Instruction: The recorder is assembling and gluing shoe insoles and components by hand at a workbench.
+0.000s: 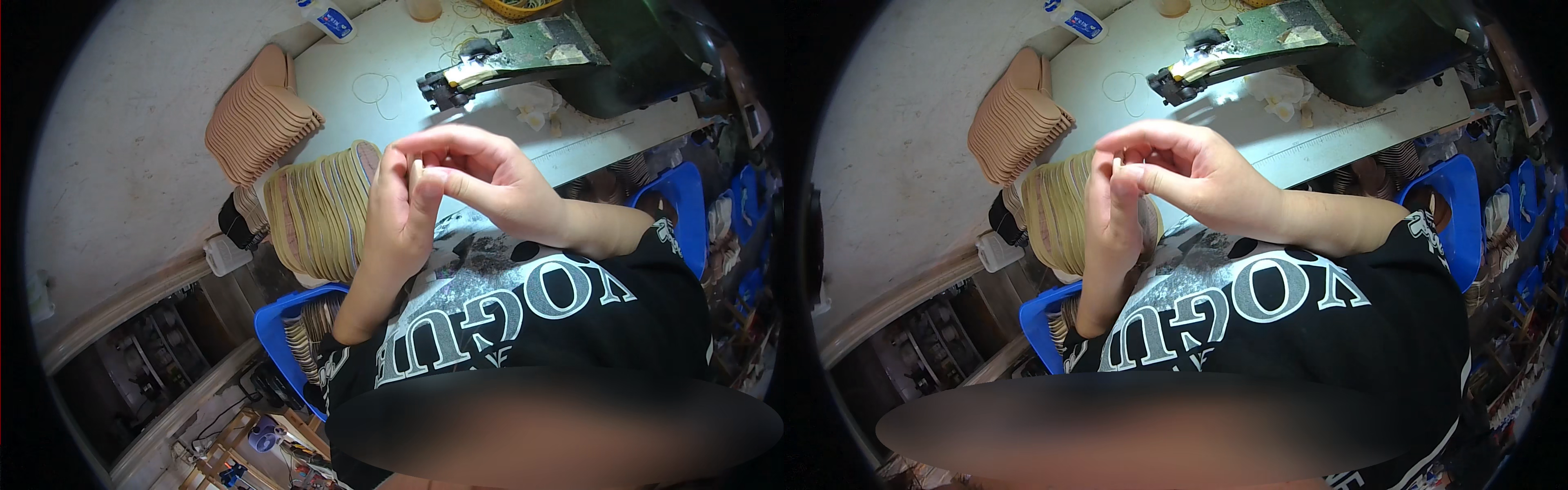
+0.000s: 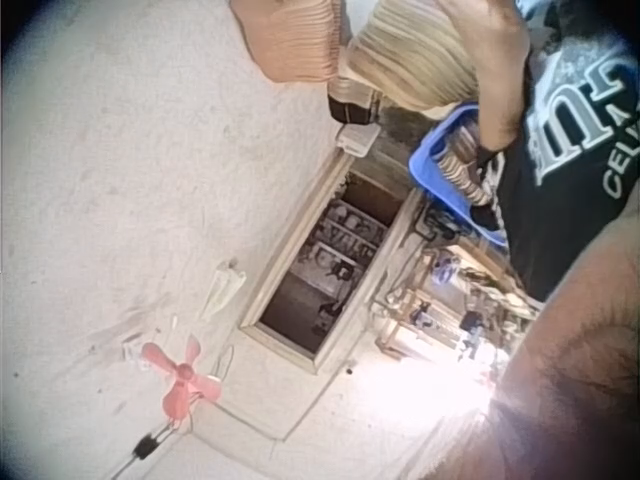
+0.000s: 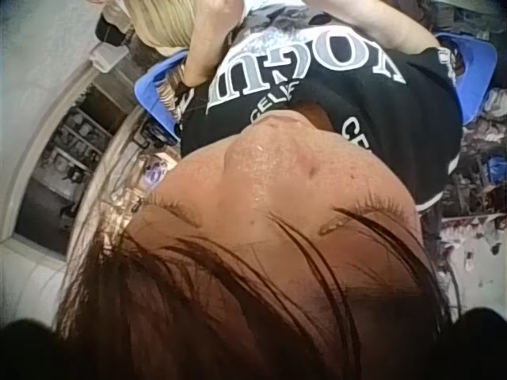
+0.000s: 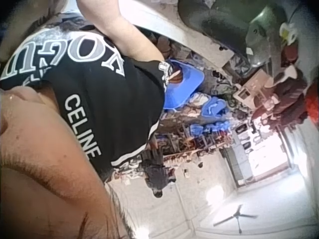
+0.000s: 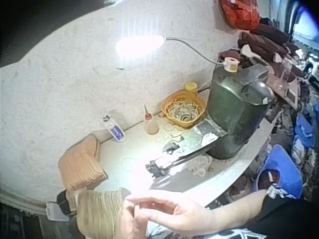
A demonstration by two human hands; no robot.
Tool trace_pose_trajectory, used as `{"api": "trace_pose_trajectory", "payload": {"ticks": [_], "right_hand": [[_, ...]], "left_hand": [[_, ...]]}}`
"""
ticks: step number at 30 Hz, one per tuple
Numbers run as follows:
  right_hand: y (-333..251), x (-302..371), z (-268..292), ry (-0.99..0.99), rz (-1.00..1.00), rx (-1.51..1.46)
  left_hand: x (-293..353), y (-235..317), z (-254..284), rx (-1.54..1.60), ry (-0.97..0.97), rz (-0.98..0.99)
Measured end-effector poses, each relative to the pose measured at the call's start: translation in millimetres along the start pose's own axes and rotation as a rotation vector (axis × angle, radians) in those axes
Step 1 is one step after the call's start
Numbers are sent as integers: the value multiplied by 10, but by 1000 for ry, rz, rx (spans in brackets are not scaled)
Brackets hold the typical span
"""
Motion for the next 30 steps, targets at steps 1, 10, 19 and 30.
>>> {"api": "trace_pose_trajectory", "payload": {"ticks": [1,10,19,30], "right_hand": [[-9,3,19,1,1,1],[-343,-239,283,-371,-360,535],[-355,-331,166,-652,-533,820],[-548,-276,264,-457,-241,1026]], "left_hand": [[-13,-12,27,-121,-12,54],[-33,-95,-338,491,-600,276],[-9,-80,-455,512,-605,559],[-156,26,-174,122,-469,370]]}}
Point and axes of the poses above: each hand's wrist, its own x-axis away from the middle knuckle, its own z-axis out of the back of the hand, y = z × x, the point moved 8 cm from there along -x, towards the middle knuckle, and after that the axes turned 12 degrees about -y, right-handed, at the moved point
